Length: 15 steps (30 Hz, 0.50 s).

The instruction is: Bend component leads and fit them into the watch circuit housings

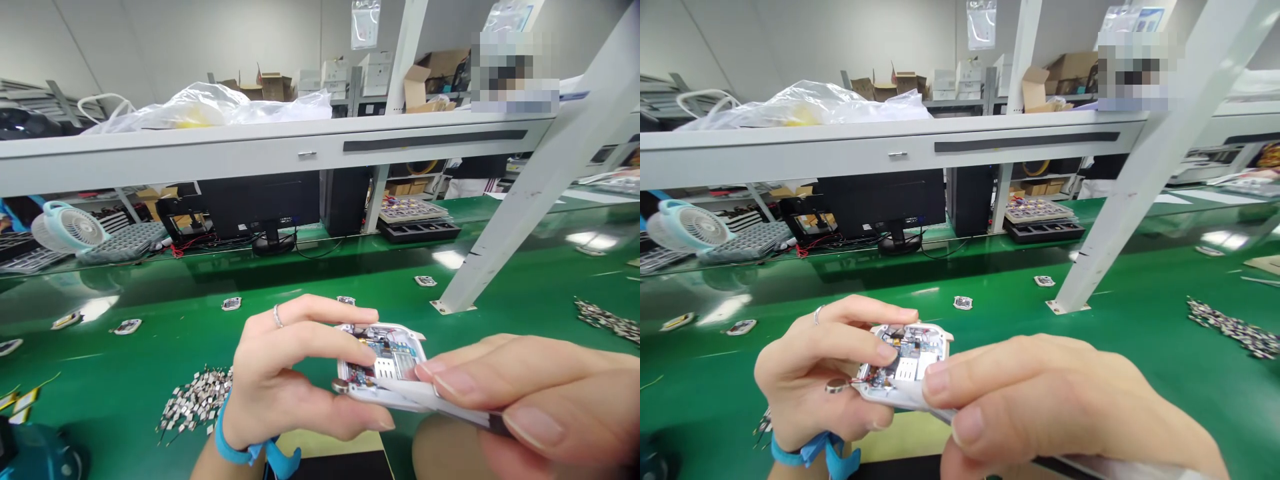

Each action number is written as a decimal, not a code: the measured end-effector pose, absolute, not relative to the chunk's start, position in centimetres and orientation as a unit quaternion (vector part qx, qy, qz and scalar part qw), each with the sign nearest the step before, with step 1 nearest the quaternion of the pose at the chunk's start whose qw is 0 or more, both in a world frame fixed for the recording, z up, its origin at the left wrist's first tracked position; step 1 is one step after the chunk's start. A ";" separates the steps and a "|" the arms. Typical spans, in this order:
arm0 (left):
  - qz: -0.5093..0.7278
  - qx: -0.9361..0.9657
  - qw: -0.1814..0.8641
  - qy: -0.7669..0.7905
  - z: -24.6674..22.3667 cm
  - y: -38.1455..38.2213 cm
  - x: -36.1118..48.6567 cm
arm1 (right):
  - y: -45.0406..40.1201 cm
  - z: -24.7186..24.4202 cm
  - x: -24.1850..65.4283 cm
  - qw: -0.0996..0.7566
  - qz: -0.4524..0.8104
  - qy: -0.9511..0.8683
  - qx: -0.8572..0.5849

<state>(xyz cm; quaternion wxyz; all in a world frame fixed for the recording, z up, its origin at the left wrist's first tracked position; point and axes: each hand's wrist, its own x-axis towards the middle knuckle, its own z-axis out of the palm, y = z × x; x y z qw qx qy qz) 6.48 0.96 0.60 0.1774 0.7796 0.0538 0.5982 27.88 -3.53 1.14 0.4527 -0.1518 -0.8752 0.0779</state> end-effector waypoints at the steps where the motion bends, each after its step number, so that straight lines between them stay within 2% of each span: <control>1: 0.603 0.777 0.174 0.052 0.6 0.9 6.5 | -3.2 1.1 27.9 0.462 0.071 -0.872 -0.148; 8: 0.617 0.767 0.166 0.059 0.3 0.8 6.5 | -3.4 -1.0 25.6 0.669 0.124 -0.701 -0.214; 15: 0.628 0.763 0.146 0.053 0.7 0.8 6.5 | -3.4 -1.2 24.7 0.683 0.152 -0.682 -0.214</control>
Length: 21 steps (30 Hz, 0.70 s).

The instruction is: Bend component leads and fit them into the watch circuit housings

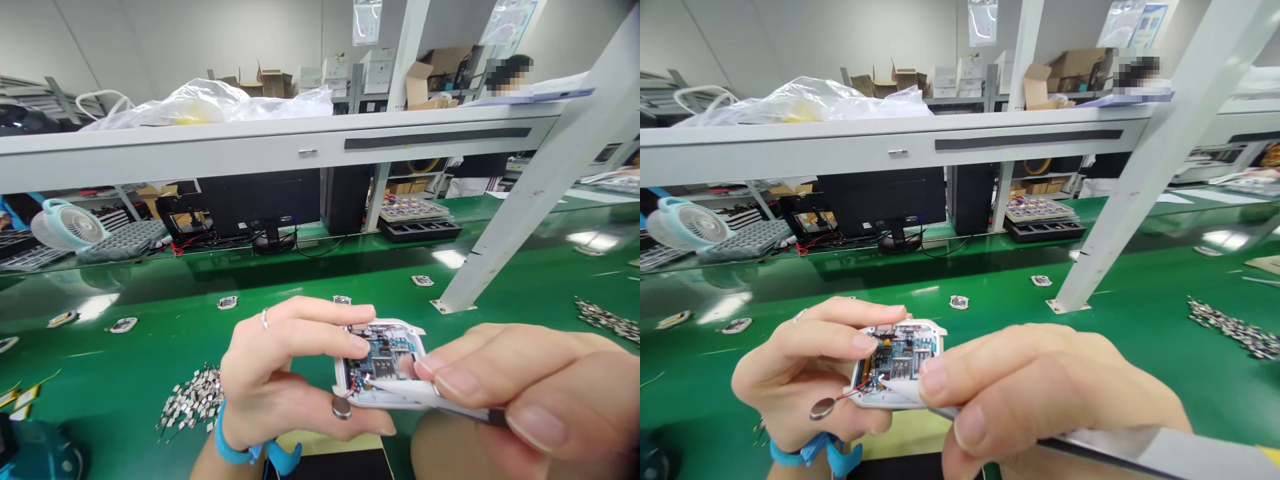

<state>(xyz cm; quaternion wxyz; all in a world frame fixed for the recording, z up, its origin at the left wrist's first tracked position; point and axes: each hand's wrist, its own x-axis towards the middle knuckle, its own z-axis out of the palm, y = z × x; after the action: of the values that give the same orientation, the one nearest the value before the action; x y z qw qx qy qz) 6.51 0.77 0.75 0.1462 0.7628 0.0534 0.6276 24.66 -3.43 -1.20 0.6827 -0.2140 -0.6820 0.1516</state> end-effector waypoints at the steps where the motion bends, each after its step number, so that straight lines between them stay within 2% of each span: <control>1: 0.627 0.764 0.139 0.055 0.8 0.8 6.5 | -3.3 -1.0 24.8 0.678 0.145 -0.689 -0.210; 3: 0.625 0.769 0.122 0.060 0.7 0.7 6.5 | -3.0 -0.3 25.2 0.649 0.119 -0.730 -0.177; 7: 0.637 0.762 0.103 0.065 0.4 0.6 6.6 | -2.3 0.9 26.5 0.523 0.078 -0.847 -0.063; 9: 0.649 0.752 0.094 0.068 0.2 0.6 6.7 | -2.0 1.2 26.9 0.500 0.084 -0.861 -0.046; 13: 0.661 0.742 0.085 0.071 0.3 0.5 7.0 | -2.1 1.2 26.6 0.520 0.080 -0.849 -0.052; 17: 0.659 0.743 0.091 0.070 0.6 0.5 7.0 | -3.0 0.3 25.6 0.641 0.128 -0.734 -0.186; 21: 0.657 0.745 0.099 0.061 0.6 0.6 7.0 | -3.8 -0.4 25.2 0.665 0.165 -0.693 -0.223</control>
<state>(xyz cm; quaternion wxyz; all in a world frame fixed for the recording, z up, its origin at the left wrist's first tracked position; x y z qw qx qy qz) 6.99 0.56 0.60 0.0986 0.7450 0.0615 0.6568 25.20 -3.81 -0.41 0.6652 -0.2227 -0.6932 0.1654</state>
